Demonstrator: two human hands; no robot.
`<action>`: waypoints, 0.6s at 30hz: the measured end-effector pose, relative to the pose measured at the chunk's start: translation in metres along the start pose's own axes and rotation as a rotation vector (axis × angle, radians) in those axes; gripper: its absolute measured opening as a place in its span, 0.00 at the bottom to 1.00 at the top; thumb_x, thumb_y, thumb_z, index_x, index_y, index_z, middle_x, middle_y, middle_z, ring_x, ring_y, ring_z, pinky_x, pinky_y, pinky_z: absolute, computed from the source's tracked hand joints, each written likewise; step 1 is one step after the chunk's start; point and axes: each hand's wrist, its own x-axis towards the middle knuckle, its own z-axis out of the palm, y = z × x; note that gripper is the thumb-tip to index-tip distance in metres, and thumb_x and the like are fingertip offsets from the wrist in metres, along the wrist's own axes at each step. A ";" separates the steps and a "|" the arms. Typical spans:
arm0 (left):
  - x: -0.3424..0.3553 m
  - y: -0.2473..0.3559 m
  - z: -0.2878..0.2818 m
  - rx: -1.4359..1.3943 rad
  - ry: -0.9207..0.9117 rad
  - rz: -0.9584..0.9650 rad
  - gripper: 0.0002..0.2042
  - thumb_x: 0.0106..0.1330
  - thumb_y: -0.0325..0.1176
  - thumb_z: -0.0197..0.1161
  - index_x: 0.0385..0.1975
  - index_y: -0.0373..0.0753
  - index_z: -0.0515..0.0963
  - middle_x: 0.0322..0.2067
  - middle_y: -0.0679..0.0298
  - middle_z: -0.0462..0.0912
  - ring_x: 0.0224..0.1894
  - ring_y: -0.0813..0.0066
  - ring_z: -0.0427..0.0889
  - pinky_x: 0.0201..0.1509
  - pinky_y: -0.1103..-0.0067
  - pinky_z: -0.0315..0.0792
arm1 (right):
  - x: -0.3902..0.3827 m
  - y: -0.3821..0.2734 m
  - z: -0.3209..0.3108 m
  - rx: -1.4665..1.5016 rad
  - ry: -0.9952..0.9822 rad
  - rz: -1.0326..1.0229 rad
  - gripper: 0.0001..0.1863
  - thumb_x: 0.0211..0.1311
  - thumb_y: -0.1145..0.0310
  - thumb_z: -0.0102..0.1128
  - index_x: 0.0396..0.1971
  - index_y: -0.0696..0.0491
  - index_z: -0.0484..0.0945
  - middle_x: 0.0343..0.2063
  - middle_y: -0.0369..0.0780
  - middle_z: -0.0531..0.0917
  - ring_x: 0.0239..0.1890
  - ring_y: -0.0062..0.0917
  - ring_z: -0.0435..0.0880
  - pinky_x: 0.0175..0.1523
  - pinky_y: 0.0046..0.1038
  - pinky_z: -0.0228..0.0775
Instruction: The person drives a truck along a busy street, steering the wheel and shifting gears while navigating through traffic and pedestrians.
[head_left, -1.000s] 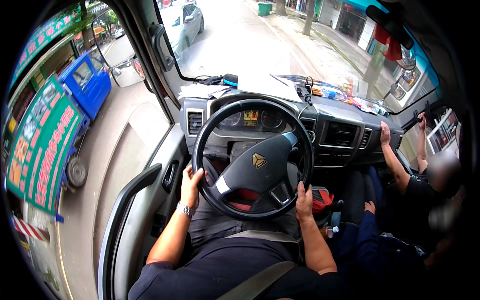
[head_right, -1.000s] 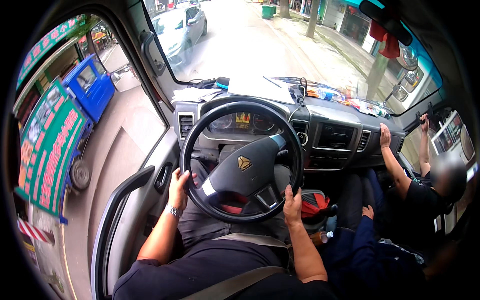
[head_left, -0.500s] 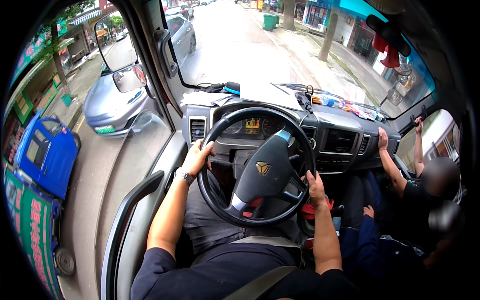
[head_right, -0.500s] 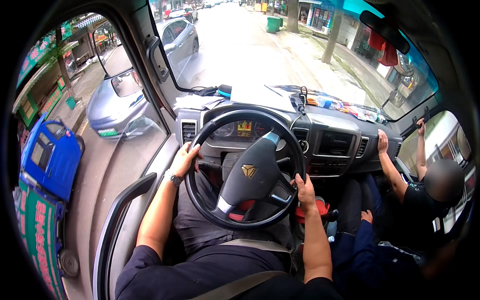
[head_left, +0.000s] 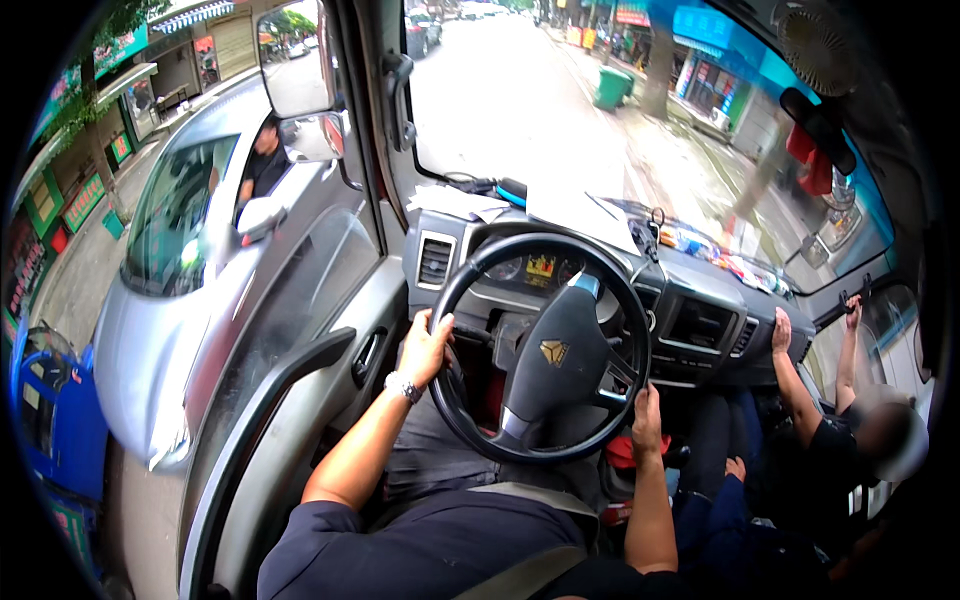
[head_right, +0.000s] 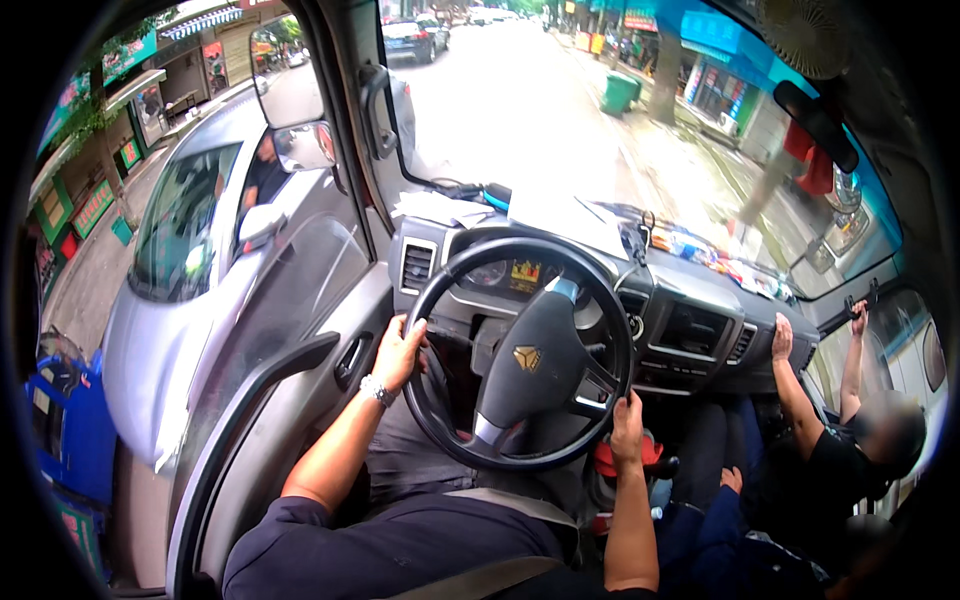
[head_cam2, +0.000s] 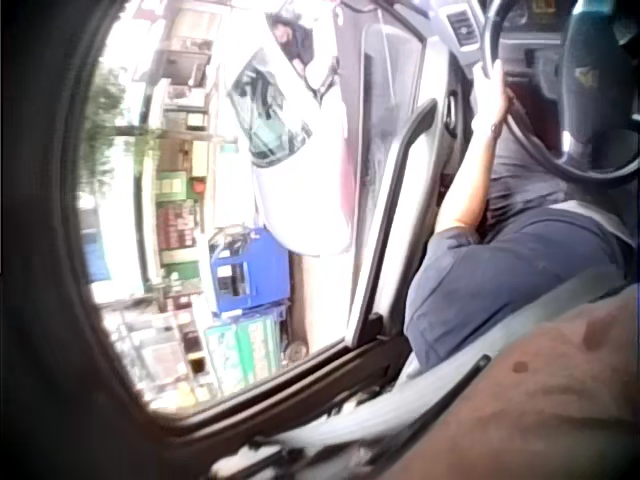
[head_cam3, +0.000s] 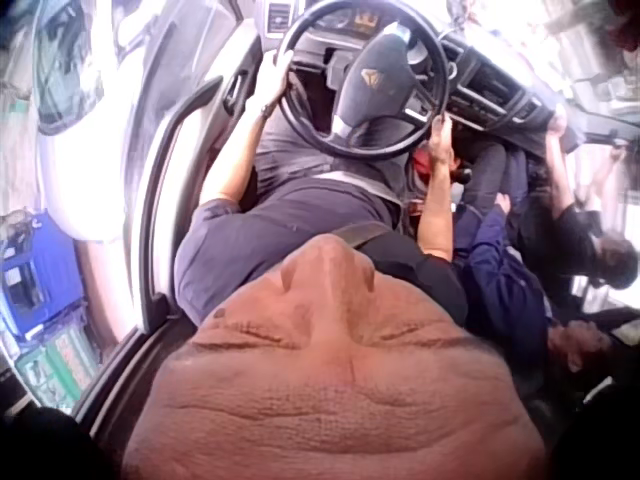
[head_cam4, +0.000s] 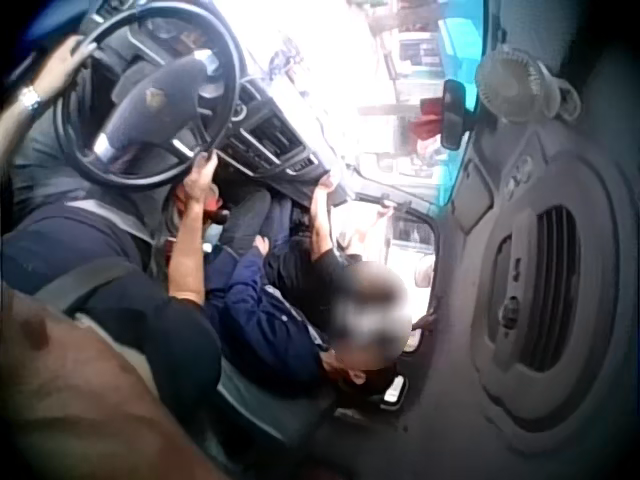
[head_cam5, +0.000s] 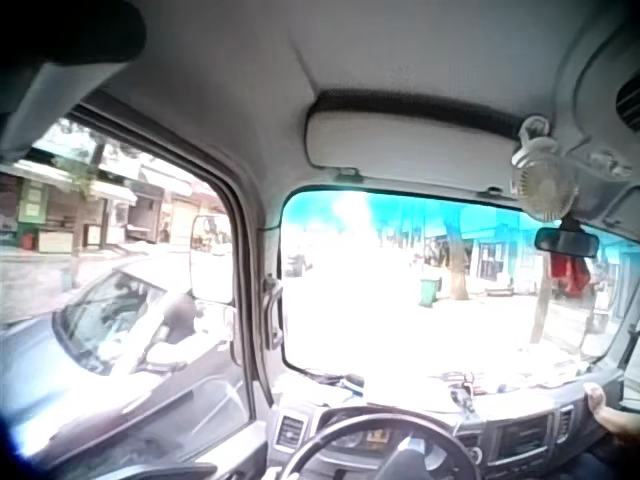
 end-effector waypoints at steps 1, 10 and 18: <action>-0.004 0.003 -0.001 0.038 0.011 -0.025 0.21 0.75 0.47 0.62 0.54 0.37 0.67 0.28 0.64 0.78 0.18 0.79 0.76 0.21 0.79 0.75 | -0.004 0.002 0.000 0.003 0.024 -0.021 0.39 0.77 0.41 0.49 0.67 0.64 0.63 0.52 0.41 0.78 0.54 0.24 0.75 0.64 0.28 0.63; -0.016 -0.008 0.004 0.078 0.027 0.049 0.28 0.74 0.47 0.63 0.64 0.37 0.64 0.29 0.66 0.79 0.20 0.79 0.79 0.24 0.79 0.76 | -0.011 0.012 -0.008 0.076 0.055 -0.008 0.37 0.80 0.43 0.43 0.69 0.63 0.62 0.59 0.43 0.75 0.62 0.26 0.72 0.70 0.27 0.58; -0.063 -0.011 0.009 -0.014 0.082 -0.010 0.31 0.75 0.44 0.61 0.70 0.39 0.58 0.33 0.65 0.80 0.23 0.79 0.79 0.29 0.79 0.77 | -0.006 0.005 0.003 0.181 0.059 0.139 0.34 0.81 0.47 0.44 0.67 0.63 0.63 0.50 0.40 0.76 0.50 0.22 0.78 0.58 0.24 0.69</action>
